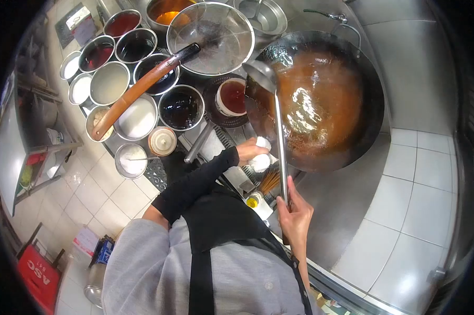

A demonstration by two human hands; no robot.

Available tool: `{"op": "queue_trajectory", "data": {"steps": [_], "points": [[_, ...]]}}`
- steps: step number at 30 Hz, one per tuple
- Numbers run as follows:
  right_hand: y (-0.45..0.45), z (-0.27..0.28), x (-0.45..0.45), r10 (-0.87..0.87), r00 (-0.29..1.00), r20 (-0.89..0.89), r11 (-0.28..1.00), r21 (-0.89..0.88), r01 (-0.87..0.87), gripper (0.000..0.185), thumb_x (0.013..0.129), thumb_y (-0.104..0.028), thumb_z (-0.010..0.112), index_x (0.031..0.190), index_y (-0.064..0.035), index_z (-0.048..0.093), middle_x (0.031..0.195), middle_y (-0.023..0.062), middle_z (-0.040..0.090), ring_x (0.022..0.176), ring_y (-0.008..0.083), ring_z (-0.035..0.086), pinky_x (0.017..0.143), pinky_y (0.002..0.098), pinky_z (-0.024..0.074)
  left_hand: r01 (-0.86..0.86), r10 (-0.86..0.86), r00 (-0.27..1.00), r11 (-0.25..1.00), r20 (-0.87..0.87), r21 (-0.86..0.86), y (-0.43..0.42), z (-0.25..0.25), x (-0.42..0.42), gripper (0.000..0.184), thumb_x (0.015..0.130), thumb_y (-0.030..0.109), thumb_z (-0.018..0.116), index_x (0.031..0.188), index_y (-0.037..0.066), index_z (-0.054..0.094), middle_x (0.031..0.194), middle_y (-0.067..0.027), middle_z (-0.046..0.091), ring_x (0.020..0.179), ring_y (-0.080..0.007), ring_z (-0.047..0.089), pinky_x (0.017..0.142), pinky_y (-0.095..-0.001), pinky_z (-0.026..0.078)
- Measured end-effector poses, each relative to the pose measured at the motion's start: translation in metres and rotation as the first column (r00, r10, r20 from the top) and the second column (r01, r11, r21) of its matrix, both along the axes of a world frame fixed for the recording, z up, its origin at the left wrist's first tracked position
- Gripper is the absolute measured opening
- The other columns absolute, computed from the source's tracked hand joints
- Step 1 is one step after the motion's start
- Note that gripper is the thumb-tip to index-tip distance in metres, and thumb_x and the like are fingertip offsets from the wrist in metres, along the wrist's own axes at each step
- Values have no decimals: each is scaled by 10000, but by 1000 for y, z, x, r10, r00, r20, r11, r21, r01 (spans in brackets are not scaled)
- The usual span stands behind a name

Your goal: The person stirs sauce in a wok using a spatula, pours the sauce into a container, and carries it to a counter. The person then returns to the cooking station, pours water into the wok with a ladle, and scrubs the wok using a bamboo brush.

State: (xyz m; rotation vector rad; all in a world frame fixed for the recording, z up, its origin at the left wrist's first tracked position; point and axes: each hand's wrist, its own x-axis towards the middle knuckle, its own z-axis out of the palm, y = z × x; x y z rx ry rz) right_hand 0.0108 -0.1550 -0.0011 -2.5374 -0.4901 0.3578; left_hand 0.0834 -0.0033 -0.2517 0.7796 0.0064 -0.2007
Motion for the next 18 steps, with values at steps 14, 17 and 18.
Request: {"op": "queue_trajectory", "data": {"steps": [14,17,18], "points": [[-11,-25,1,-198,980,30,968,165,191,587,870,18,696,1439,-5,553,800,56,656,611,34,461,531,227,421,-36,28,990,998,138,55,-1,-11,7,94,885,90,602,894,12,654,794,-25,645,706,-131,629,618,-322,472],[6,-37,23,-242,955,172,958,199,206,587,905,24,669,1472,-22,525,738,19,609,557,37,473,473,233,406,32,-38,997,995,-62,-94,2,3,3,93,884,82,597,895,12,658,799,-30,653,714,-141,640,621,-334,475],[8,-35,23,-271,959,80,941,230,246,579,914,23,662,1474,-24,523,729,15,606,536,42,471,463,235,406,28,-32,998,998,-60,-61,3,3,3,90,881,82,602,899,11,654,795,-36,650,721,-142,643,622,-336,476]]}}
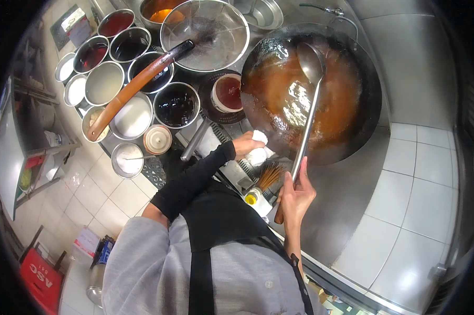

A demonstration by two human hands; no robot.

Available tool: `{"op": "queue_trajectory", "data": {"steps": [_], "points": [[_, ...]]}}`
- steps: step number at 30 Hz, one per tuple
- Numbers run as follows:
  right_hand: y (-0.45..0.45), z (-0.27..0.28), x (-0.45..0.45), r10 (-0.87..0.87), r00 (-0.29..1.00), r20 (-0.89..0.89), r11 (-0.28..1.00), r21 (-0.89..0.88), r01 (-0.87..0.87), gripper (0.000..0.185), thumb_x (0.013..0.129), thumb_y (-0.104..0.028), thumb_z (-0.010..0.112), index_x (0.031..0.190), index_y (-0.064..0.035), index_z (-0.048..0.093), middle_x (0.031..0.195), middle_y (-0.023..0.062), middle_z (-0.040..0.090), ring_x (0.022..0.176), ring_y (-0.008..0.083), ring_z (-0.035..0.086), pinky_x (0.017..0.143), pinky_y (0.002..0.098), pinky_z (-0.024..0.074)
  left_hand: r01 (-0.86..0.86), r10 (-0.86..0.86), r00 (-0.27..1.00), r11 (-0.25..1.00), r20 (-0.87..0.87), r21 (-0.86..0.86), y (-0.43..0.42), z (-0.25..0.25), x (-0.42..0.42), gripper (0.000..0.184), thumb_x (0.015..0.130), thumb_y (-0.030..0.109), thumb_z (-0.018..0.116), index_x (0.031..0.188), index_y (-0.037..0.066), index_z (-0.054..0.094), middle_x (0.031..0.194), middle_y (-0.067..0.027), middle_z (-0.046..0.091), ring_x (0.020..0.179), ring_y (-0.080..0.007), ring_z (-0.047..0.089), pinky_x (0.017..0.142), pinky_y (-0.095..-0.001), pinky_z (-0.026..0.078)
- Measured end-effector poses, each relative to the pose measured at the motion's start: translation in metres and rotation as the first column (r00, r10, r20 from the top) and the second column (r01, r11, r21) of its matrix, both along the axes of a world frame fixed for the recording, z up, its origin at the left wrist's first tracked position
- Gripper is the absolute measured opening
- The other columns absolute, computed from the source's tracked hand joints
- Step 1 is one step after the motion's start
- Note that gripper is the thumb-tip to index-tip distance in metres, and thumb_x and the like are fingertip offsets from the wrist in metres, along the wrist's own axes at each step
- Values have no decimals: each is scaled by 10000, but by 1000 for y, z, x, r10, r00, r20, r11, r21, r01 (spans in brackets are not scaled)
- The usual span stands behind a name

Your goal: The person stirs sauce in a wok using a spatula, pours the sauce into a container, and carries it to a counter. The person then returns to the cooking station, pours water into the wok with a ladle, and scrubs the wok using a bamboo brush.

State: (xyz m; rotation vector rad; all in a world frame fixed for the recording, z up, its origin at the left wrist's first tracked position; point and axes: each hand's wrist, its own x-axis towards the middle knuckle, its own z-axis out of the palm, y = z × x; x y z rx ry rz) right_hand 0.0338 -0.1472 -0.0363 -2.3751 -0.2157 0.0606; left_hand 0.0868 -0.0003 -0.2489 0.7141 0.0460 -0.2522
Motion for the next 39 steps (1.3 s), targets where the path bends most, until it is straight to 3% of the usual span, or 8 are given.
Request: {"op": "queue_trajectory", "data": {"steps": [8,14,17,20,24,30,33,39], "points": [[-12,28,-25,87,868,-488,971,236,35,564,936,32,647,1481,-26,511,694,-3,609,475,39,486,423,235,398,-143,67,955,958,288,251,2,-10,4,123,843,97,660,929,13,635,782,-74,625,759,-150,649,626,-337,484],[-10,9,-18,86,898,-432,979,205,5,563,936,51,656,1476,-31,519,751,12,627,492,36,493,413,228,400,21,-24,998,998,-60,-53,-1,-6,6,110,864,97,647,920,3,639,793,-56,633,743,-138,638,618,-320,477],[-9,29,-16,51,896,-441,982,185,36,563,935,41,656,1476,-28,517,745,1,616,504,31,497,422,228,408,5,-9,998,998,-69,-62,-6,-6,9,113,893,108,617,916,0,642,815,-38,647,729,-131,632,621,-313,475],[-16,5,-19,30,965,-261,997,76,-10,550,948,39,641,1479,-23,510,730,9,616,499,45,505,414,235,411,-59,22,986,974,168,218,-2,-12,12,115,908,111,600,926,8,648,835,-23,655,719,-124,627,628,-307,477],[-5,20,-18,-37,913,-407,972,197,128,534,952,35,638,1470,-36,526,725,15,619,493,57,517,407,240,415,12,-12,999,1000,-36,-22,-7,-12,13,105,907,106,610,931,16,658,846,-19,663,736,-126,635,636,-306,481],[-11,24,-26,48,845,-533,960,259,109,550,949,45,645,1477,-30,514,698,9,606,475,61,503,404,241,413,-4,1,997,999,-78,-43,-12,-11,15,128,900,100,618,955,-4,667,847,-29,683,729,-134,641,637,-309,487],[-14,6,-21,36,858,-513,966,239,102,560,939,56,662,1473,-29,519,798,49,648,492,61,512,408,234,411,1,-20,995,983,100,184,-5,-17,15,146,901,102,616,966,-17,671,860,-42,696,728,-136,643,639,-309,489],[-16,27,-25,27,904,-426,977,205,67,547,946,50,642,1473,-2,505,827,73,668,499,55,524,406,230,411,-26,25,1000,997,5,77,-12,-17,17,161,907,126,602,941,-17,667,844,-40,681,732,-139,639,645,-310,485]]}}
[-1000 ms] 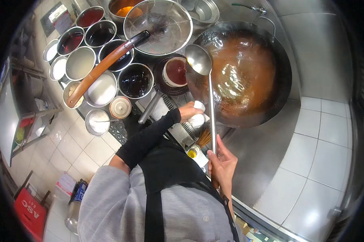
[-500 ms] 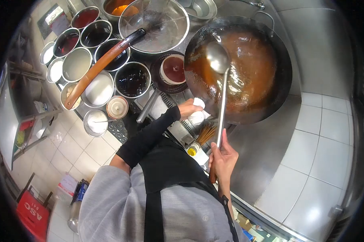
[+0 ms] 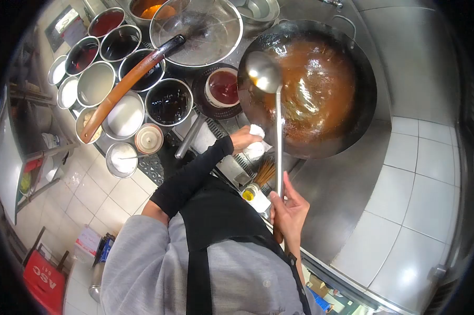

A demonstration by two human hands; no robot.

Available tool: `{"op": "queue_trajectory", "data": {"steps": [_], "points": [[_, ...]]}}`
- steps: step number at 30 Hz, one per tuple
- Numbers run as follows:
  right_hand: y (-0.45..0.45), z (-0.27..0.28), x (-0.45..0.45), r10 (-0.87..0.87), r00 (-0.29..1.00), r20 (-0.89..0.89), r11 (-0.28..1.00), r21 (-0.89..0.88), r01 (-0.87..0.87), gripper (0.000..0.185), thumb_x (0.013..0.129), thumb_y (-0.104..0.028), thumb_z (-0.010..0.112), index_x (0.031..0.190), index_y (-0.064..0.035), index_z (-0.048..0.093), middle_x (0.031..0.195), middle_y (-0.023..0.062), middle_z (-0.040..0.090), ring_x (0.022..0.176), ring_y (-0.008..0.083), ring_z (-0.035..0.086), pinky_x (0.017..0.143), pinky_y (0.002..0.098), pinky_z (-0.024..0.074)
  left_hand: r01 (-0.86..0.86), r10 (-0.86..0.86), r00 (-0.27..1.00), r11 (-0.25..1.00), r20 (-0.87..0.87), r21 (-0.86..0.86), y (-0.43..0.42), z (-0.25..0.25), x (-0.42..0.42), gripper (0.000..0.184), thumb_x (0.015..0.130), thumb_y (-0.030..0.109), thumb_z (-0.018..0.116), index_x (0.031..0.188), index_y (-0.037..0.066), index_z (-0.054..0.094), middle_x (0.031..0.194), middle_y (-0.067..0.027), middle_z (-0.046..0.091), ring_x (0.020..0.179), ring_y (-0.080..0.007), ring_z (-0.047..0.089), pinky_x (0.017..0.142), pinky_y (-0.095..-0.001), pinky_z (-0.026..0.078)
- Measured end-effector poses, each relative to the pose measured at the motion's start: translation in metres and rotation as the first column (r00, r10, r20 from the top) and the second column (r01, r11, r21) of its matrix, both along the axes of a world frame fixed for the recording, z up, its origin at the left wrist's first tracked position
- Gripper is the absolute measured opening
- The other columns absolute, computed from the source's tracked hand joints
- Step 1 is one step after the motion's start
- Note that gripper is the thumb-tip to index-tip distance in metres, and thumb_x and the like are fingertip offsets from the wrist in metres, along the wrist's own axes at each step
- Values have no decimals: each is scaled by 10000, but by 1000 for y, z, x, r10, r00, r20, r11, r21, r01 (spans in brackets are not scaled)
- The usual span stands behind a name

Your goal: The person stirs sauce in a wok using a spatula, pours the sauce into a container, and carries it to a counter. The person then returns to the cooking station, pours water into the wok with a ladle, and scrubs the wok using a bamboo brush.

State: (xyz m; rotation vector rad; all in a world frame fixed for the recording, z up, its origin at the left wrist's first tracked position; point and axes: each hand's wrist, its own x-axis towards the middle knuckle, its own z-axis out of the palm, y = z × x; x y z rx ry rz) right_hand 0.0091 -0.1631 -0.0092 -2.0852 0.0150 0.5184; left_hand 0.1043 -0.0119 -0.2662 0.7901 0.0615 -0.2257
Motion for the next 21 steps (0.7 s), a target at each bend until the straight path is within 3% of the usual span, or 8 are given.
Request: {"op": "queue_trajectory", "data": {"steps": [2,5,8,11,12,15,18,21], "points": [[2,-11,4,-14,993,114,994,-106,26,543,950,41,637,1475,-7,504,773,62,653,487,56,518,404,234,414,-4,4,1000,1000,25,-2,3,3,-2,156,907,124,605,939,-15,667,846,-39,680,729,-139,640,642,-309,484],[-1,-18,7,-66,982,177,994,-77,81,540,952,33,634,1475,-17,509,718,52,633,469,57,506,401,242,416,-16,9,995,997,97,74,7,4,-1,141,908,115,608,928,-14,662,846,-40,677,726,-136,640,634,-305,483],[-7,-2,1,-77,995,-63,997,25,79,551,944,47,640,1475,-21,511,736,51,635,476,60,514,396,243,413,-26,8,992,991,129,132,-1,-9,9,122,903,103,610,914,-10,653,833,-39,669,725,-136,639,627,-306,485],[-6,7,-1,-44,981,-188,992,105,65,558,938,58,648,1474,-22,512,743,41,626,486,64,525,391,243,413,-8,8,999,1000,-33,4,-4,0,10,109,895,95,613,908,-8,647,815,-38,662,722,-137,638,623,-311,489],[-4,6,-4,-58,980,-189,991,107,79,559,939,60,650,1474,-22,511,748,34,617,497,67,534,390,241,417,-4,-4,993,998,-115,-66,-3,8,8,106,892,93,614,907,-8,645,809,-38,660,720,-137,638,622,-313,490],[-1,-7,-4,-76,996,-46,996,35,78,557,948,52,644,1481,-13,498,741,34,613,492,67,526,393,241,418,17,-18,1000,997,-16,-77,3,6,8,108,883,92,624,917,-6,653,819,-36,664,715,-136,639,621,-322,494],[-9,-5,-1,-113,994,2,993,25,113,562,959,38,632,1495,4,468,711,31,604,477,66,509,392,243,409,-79,55,983,988,177,134,6,6,3,103,882,89,623,914,-5,649,831,-36,663,713,-135,639,619,-321,491],[-14,8,-2,-129,987,-93,990,42,133,551,954,40,634,1483,2,486,705,35,608,473,74,516,384,244,405,22,-22,1000,1000,17,3,5,10,8,90,885,86,618,912,5,646,836,-36,661,714,-138,641,618,-320,489]]}}
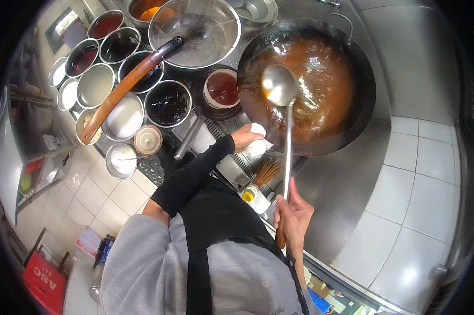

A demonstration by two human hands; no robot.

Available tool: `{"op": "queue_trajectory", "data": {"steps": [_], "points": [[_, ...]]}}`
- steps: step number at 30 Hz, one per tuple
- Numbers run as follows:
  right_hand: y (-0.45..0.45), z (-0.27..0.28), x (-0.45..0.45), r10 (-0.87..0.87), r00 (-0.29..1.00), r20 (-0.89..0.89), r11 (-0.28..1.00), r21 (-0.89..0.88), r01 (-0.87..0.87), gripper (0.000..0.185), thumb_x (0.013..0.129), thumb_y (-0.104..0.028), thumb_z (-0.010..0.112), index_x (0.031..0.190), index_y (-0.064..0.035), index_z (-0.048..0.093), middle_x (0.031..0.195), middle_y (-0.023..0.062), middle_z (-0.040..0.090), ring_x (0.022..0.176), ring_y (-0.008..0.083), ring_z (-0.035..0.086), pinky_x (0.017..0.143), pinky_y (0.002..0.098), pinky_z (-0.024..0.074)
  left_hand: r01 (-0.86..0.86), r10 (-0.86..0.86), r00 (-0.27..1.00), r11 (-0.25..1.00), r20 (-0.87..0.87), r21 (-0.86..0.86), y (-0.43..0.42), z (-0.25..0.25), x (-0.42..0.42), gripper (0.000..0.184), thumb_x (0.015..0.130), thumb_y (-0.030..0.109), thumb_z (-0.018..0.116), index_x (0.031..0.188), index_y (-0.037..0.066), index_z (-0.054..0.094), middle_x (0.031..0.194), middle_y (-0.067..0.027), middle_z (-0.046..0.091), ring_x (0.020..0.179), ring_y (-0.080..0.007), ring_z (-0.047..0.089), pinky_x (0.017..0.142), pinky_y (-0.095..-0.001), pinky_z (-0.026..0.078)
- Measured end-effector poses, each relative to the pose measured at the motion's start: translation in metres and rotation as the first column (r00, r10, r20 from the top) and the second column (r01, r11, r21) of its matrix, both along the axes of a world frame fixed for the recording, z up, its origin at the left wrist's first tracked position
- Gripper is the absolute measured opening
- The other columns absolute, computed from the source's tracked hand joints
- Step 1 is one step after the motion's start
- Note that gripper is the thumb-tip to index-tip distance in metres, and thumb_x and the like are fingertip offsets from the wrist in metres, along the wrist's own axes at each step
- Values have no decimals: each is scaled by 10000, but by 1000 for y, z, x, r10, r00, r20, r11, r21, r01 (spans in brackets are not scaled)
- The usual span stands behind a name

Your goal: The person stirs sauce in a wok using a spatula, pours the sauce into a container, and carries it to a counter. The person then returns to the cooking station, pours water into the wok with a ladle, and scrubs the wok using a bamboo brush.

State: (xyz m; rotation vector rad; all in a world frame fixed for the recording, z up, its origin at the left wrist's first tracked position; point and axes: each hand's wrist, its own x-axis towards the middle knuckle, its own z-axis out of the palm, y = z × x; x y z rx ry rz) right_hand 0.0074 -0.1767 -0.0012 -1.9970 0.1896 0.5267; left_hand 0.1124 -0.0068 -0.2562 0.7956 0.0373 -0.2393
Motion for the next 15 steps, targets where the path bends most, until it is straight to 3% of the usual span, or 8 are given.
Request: {"op": "queue_trajectory", "data": {"steps": [3,9,12,15], "points": [[4,5,-2,39,997,-66,998,50,-36,547,940,56,645,1467,-14,516,749,49,623,482,84,534,378,243,405,-30,20,992,996,-129,-80,-8,1,4,84,894,91,613,915,15,643,825,-35,659,716,-143,644,614,-319,488],[4,-11,6,35,999,16,998,43,-36,559,944,52,641,1481,-10,496,753,46,614,493,81,528,387,242,414,10,-12,999,1000,-46,-28,-7,-7,1,120,903,100,612,955,2,657,843,-38,672,733,-144,649,620,-315,494],[1,-3,4,50,996,-74,995,91,-43,561,945,53,637,1483,-3,489,749,45,617,500,84,534,390,245,418,30,-16,996,987,-86,160,-5,-13,2,135,904,100,619,973,-7,665,855,-40,681,737,-139,653,628,-313,500],[6,11,1,35,984,-173,986,164,-6,563,942,60,635,1483,-4,490,737,44,618,501,87,540,391,248,424,23,-23,994,1000,-106,-5,-11,-14,3,138,902,106,633,970,-9,669,859,-35,686,738,-132,655,629,-310,502]]}}
